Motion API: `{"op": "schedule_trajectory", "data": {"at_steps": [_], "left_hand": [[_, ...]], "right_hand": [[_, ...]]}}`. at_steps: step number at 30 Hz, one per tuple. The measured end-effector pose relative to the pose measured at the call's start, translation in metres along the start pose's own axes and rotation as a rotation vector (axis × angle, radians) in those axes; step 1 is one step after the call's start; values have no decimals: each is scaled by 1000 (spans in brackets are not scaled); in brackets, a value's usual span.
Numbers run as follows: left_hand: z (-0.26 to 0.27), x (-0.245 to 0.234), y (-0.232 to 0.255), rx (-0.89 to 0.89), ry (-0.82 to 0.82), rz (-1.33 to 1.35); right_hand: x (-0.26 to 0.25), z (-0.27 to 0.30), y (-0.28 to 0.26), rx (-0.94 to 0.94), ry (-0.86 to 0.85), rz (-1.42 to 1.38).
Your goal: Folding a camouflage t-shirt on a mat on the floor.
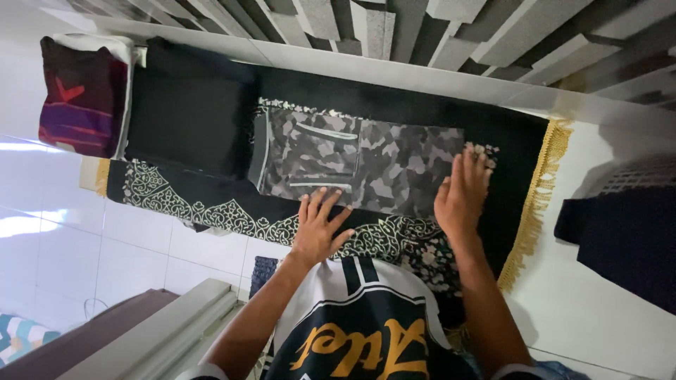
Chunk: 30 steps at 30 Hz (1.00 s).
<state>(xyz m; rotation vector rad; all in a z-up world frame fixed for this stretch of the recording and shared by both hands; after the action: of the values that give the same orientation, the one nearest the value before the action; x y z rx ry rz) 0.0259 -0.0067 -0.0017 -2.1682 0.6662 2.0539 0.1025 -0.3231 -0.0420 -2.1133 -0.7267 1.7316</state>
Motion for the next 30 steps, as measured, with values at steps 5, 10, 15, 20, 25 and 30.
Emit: {"op": "schedule_trajectory", "data": {"at_steps": [5,10,15,20,25,30], "left_hand": [[-14,10,7,17,32,-42],[-91,10,47,-38,-91,-33],[-134,44,51,-10,-51,-176],[-136,46,46,-23,-111,-124],[-143,55,30,-62,-131,-124],[-144,55,20,-91,-142,-222]], "right_hand": [[7,-11,-25,-129,-17,-27],[15,-19,-35,-171,-48,-32],[14,-36,-14,-81,-40,63],[10,-49,38,67,72,122],[-1,-52,37,199,54,133],[5,-48,12,-21,5,59]]}}
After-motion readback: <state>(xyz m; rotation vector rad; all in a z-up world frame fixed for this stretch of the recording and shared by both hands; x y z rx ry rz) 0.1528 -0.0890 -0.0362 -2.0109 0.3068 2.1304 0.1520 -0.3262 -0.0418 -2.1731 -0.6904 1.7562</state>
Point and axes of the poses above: each hand's wrist, its own z-axis away from the middle knuckle, its own x-axis out of the palm, y = z × x, the point moved 3 cm from there along -z, towards the middle knuckle, and after that the axes turned 10 degrees about -z, right-handed, at the moved point
